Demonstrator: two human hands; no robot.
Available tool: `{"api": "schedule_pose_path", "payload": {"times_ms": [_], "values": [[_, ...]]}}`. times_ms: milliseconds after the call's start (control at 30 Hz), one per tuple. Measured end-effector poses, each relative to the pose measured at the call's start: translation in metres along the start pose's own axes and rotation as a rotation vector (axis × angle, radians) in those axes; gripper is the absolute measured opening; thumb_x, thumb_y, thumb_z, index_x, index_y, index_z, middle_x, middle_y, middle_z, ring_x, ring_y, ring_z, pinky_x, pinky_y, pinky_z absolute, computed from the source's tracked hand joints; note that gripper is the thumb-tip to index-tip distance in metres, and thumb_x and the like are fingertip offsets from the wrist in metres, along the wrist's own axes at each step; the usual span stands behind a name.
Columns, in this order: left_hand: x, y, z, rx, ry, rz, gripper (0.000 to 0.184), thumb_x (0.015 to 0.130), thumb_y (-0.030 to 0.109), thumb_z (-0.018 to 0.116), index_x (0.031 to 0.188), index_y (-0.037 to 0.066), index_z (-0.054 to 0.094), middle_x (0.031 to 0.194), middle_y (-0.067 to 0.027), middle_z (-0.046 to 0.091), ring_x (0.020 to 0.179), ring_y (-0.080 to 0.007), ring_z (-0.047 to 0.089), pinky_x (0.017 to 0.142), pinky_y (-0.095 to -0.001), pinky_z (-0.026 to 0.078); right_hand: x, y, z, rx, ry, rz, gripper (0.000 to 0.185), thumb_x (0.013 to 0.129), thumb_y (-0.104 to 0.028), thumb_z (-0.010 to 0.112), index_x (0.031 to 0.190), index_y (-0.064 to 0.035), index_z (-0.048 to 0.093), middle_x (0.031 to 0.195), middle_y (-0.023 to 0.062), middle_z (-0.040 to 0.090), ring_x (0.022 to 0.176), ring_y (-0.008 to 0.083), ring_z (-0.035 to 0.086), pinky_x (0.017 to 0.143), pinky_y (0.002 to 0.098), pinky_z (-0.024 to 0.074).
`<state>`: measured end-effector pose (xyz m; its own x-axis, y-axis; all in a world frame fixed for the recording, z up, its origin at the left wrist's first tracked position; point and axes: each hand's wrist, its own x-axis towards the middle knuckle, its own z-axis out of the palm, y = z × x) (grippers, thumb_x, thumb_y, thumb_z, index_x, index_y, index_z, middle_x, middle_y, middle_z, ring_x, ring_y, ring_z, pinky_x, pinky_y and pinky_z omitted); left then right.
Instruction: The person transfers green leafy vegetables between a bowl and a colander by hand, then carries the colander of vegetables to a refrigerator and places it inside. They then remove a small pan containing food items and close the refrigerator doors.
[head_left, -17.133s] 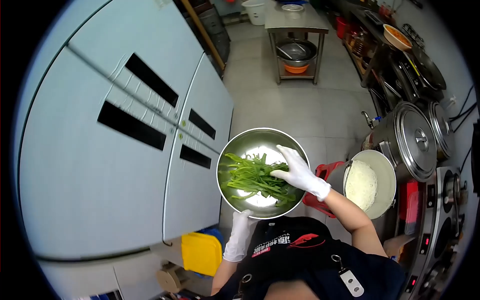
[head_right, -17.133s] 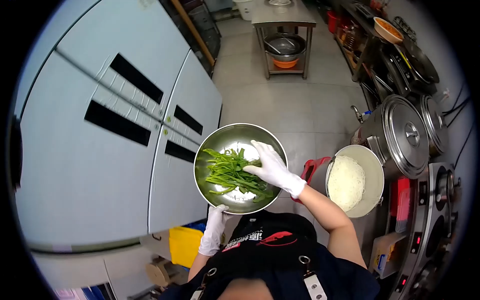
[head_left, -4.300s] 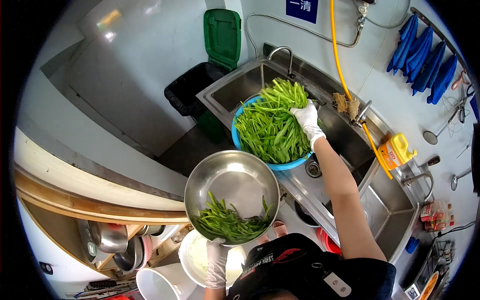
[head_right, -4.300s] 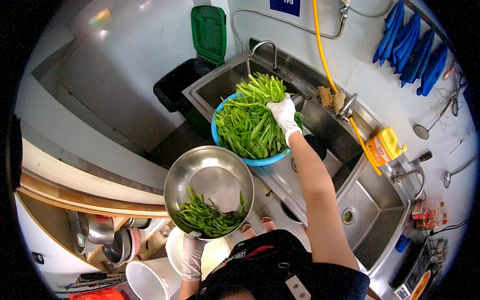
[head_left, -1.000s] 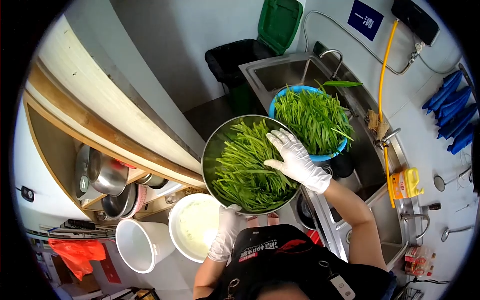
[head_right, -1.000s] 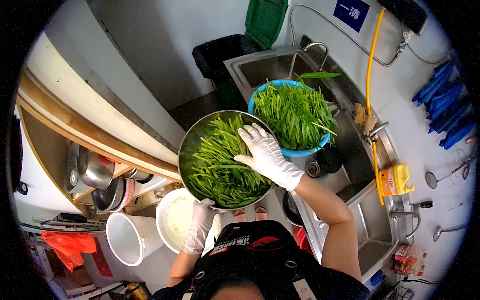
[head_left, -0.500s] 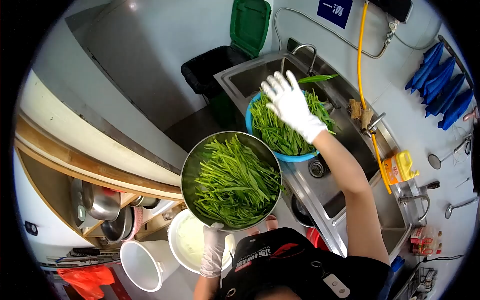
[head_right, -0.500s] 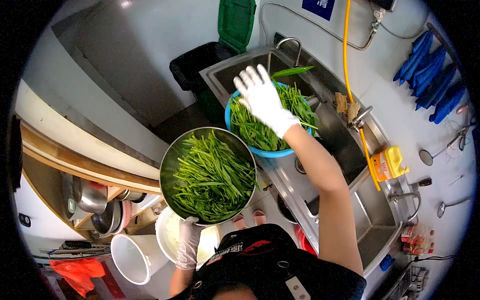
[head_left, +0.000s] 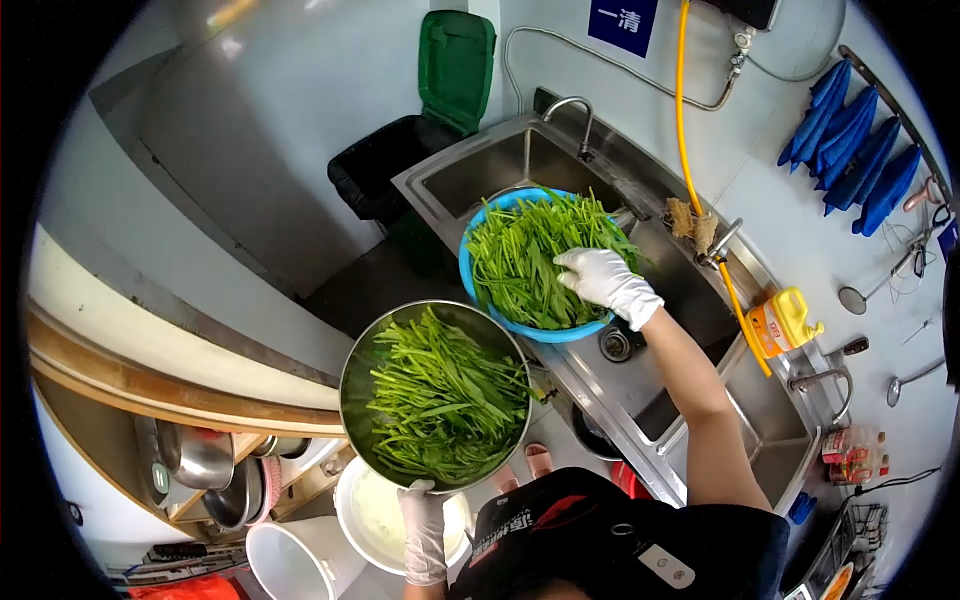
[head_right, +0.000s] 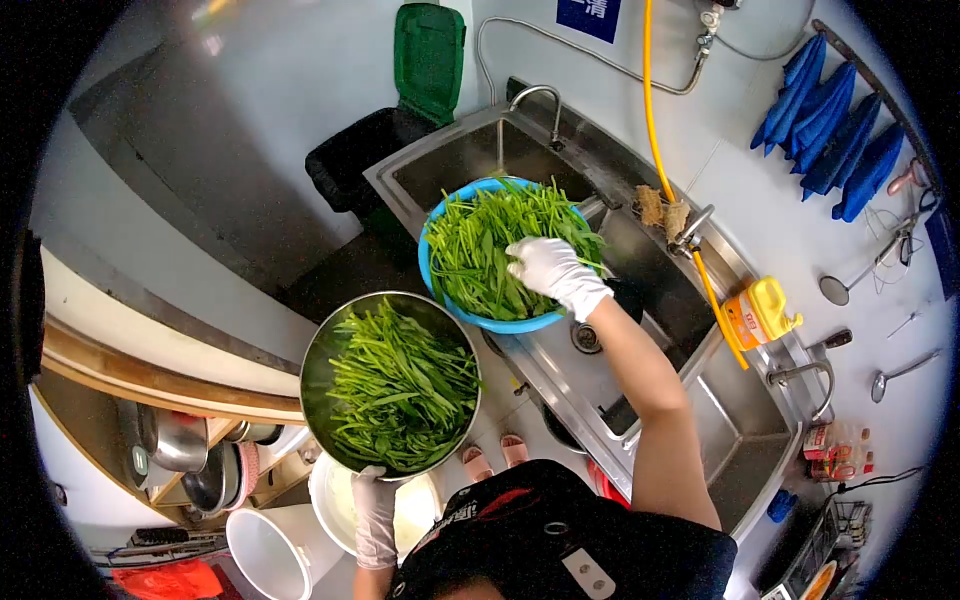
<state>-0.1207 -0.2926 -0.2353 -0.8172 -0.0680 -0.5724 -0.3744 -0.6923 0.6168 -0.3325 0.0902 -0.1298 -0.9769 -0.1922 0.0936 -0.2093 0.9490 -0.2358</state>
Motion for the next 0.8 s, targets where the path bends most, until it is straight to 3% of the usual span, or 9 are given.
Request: {"api": "schedule_pose_path", "payload": {"times_ms": [33,200,367,400,500,600,633,667,800], "values": [[0.001,-0.001,-0.003,0.0,0.003,-0.001,0.048,0.066,-0.006,0.043,0.113,-0.012,0.043,0.106,-0.0247,0.054,0.091,-0.043,0.059,0.073,-0.0594,0.055,0.001,0.006,-0.014,0.135,0.014,0.084,0.027,0.084,-0.03,0.057,0.099,-0.0088,0.067,0.1,0.0149,0.065,0.093,0.0303,0.062,0.085,0.0388,0.048],[0.003,-0.008,-0.014,-0.038,0.029,0.01,0.051,0.066,-0.005,0.043,0.117,-0.009,0.042,0.108,-0.0245,0.052,0.092,-0.0438,0.058,0.075,-0.0611,0.053,0.027,0.072,-0.034,0.295,0.363,0.459,0.029,0.084,-0.03,0.057,0.097,-0.0067,0.066,0.097,0.0173,0.065,0.095,0.0327,0.061,0.084,0.0393,0.048],[-0.004,-0.004,-0.006,-0.036,0.048,-0.003,0.053,0.066,-0.006,0.042,0.119,-0.008,0.041,0.109,-0.0251,0.052,0.094,-0.044,0.058,0.077,-0.0621,0.052,0.067,0.13,0.015,0.059,0.44,0.594,0.054,0.083,-0.043,0.06,0.116,-0.0009,0.055,0.108,0.0207,0.062,0.1,0.034,0.06,0.087,0.0399,0.0467],[-0.004,-0.004,-0.005,-0.039,0.049,-0.004,0.053,0.066,-0.006,0.042,0.119,-0.008,0.041,0.11,-0.0252,0.052,0.094,-0.044,0.058,0.077,-0.0622,0.052,0.07,0.125,0.01,0.061,0.206,0.693,0.068,0.079,-0.05,0.063,0.122,0.001,0.049,0.112,0.0224,0.06,0.105,0.0343,0.058,0.091,0.0404,0.0452],[-0.003,-0.005,-0.007,-0.049,0.027,-0.008,0.055,0.066,-0.007,0.041,0.121,-0.009,0.04,0.111,-0.0254,0.052,0.094,-0.0444,0.057,0.077,-0.062,0.053,0.073,0.111,0.027,-0.007,0.097,0.737,0.072,0.073,-0.053,0.068,0.119,-0.0007,0.05,0.11,0.0187,0.062,0.105,0.0316,0.059,0.09,0.0391,0.0469],[-0.007,-0.003,-0.001,-0.018,0.028,-0.003,0.055,0.066,-0.006,0.04,0.121,-0.01,0.04,0.111,-0.0253,0.053,0.095,-0.0442,0.058,0.076,-0.0615,0.053,0.077,0.113,0.042,0.019,0.074,0.791,0.053,0.074,-0.04,0.069,0.112,-0.0052,0.058,0.108,0.0165,0.064,0.102,0.0316,0.06,0.088,0.0384,0.0477],[-0.008,-0.002,0.0,-0.008,0.03,0.0,0.055,0.066,-0.006,0.04,0.121,-0.01,0.04,0.111,-0.0252,0.053,0.095,-0.0441,0.058,0.075,-0.0613,0.054,0.08,0.119,0.046,0.048,0.11,0.836,0.034,0.076,-0.027,0.064,0.103,-0.0064,0.064,0.104,0.0171,0.065,0.1,0.0327,0.061,0.086,0.039,0.0483],[-0.009,-0.002,0.001,-0.004,0.04,0.002,0.054,0.066,-0.006,0.04,0.12,-0.01,0.04,0.111,-0.0252,0.053,0.095,-0.0439,0.058,0.075,-0.061,0.054,0.082,0.122,0.046,0.117,0.159,0.801,0.027,0.076,-0.024,0.059,0.096,-0.0061,0.067,0.101,0.0178,0.065,0.098,0.0333,0.062,0.085,0.04,0.0486],[-0.008,-0.004,-0.002,0.002,0.059,0.002,0.053,0.066,-0.005,0.04,0.119,-0.011,0.04,0.109,-0.025,0.054,0.093,-0.0433,0.058,0.073,-0.0601,0.055,0.09,0.116,0.038,0.061,0.164,0.652,0.031,0.08,-0.03,0.055,0.093,-0.0042,0.067,0.1,0.0186,0.065,0.097,0.0334,0.061,0.086,0.0389,0.0475]]}}
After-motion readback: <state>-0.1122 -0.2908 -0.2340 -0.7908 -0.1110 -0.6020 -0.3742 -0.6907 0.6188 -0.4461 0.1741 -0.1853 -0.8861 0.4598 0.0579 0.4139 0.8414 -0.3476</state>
